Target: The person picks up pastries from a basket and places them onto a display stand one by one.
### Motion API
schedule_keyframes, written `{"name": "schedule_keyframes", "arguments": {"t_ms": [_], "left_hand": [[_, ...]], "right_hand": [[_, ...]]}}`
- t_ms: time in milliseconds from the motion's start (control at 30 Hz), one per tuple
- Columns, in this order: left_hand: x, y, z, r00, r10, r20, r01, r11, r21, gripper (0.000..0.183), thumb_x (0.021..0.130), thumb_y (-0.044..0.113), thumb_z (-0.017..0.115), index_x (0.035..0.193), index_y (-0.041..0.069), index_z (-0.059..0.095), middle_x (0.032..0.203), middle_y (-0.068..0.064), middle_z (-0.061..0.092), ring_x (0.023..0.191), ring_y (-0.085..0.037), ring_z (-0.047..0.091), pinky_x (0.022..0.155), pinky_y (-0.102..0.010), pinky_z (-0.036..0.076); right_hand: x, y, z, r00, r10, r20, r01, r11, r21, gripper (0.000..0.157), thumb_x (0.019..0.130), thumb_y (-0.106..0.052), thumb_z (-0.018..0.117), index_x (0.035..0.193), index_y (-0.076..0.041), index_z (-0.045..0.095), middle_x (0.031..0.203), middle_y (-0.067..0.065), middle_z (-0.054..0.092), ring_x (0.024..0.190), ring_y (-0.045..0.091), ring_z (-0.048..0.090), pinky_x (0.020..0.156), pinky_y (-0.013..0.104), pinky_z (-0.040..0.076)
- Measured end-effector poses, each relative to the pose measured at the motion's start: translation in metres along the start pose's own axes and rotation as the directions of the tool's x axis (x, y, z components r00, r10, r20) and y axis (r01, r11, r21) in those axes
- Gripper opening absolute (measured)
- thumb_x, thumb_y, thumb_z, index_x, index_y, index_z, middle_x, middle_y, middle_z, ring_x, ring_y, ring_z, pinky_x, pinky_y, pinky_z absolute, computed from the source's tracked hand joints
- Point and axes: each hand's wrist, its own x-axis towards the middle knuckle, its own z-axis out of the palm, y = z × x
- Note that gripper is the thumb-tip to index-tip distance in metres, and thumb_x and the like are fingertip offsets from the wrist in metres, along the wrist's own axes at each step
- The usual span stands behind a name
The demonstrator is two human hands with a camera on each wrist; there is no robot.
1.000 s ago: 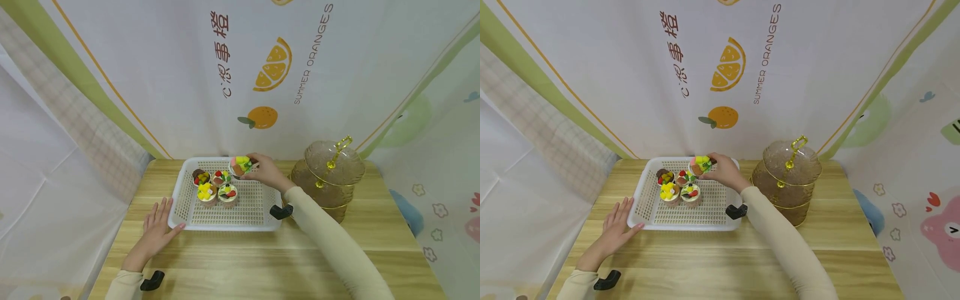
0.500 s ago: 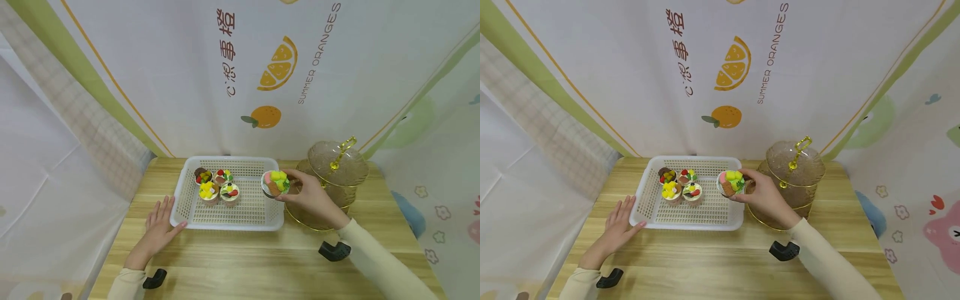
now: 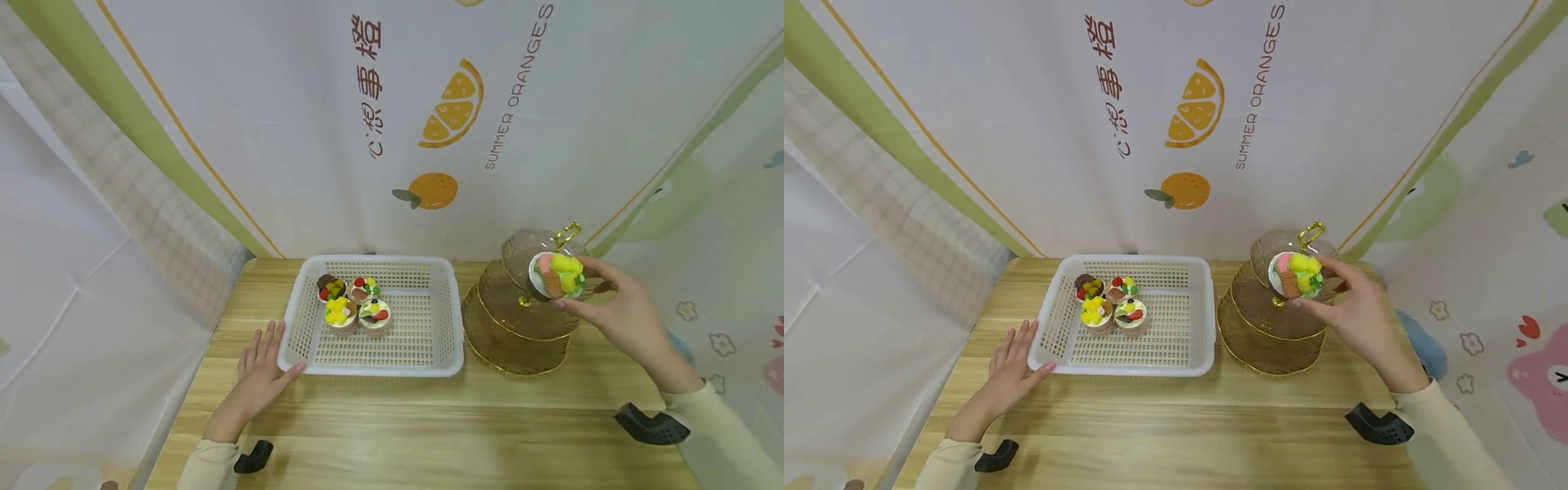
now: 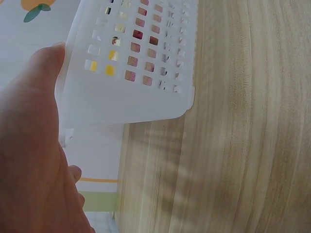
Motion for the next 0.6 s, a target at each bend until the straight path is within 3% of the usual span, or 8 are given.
{"name": "schedule_keyframes", "arguments": {"t_ms": [100,167,267,600], "left_hand": [[0.000,-0.001,0.000,1.000,0.002,-0.006,-0.002,1.000,0.000,0.092,0.096,0.050,0.056,0.161,0.014,0.001,0.166,-0.024,0.001,0.150,-0.050,-0.006,0.110,-0.077,0.001],[0.000,0.000,0.000,1.000,0.005,-0.008,-0.005,1.000,-0.001,0.093,0.096,0.051,0.055,0.161,0.015,0.000,0.166,-0.024,0.000,0.150,-0.051,-0.006,0.110,-0.077,0.001],[0.001,0.000,0.001,1.000,0.004,-0.005,-0.004,1.000,-0.003,0.093,0.096,0.052,0.055,0.161,0.016,-0.001,0.166,-0.023,-0.001,0.151,-0.050,-0.006,0.110,-0.077,0.001],[0.001,-0.002,0.001,1.000,0.000,-0.006,0.000,1.000,-0.024,0.093,0.096,0.052,0.055,0.161,0.016,-0.001,0.166,-0.025,0.001,0.150,-0.050,-0.007,0.110,-0.076,0.000]], "right_hand": [[0.009,0.011,-0.006,0.999,0.039,-0.010,-0.039,0.999,0.005,0.074,0.080,-0.029,0.083,0.143,-0.006,0.051,0.128,0.022,0.061,0.107,0.025,0.053,0.083,0.033,0.043],[0.013,0.017,-0.008,0.998,0.062,-0.001,-0.062,0.998,0.009,0.077,0.081,-0.032,0.083,0.145,-0.005,0.048,0.136,0.027,0.056,0.119,0.040,0.050,0.092,0.050,0.043],[0.016,0.023,-0.008,0.996,0.087,0.025,-0.088,0.996,0.018,0.081,0.081,-0.035,0.081,0.147,-0.003,0.045,0.142,0.030,0.050,0.131,0.053,0.040,0.101,0.071,0.031],[0.019,0.030,-0.008,0.993,0.102,0.064,-0.103,0.995,0.006,0.086,0.081,-0.037,0.081,0.150,-0.005,0.042,0.146,0.030,0.047,0.136,0.055,0.035,0.103,0.075,0.027]]}}
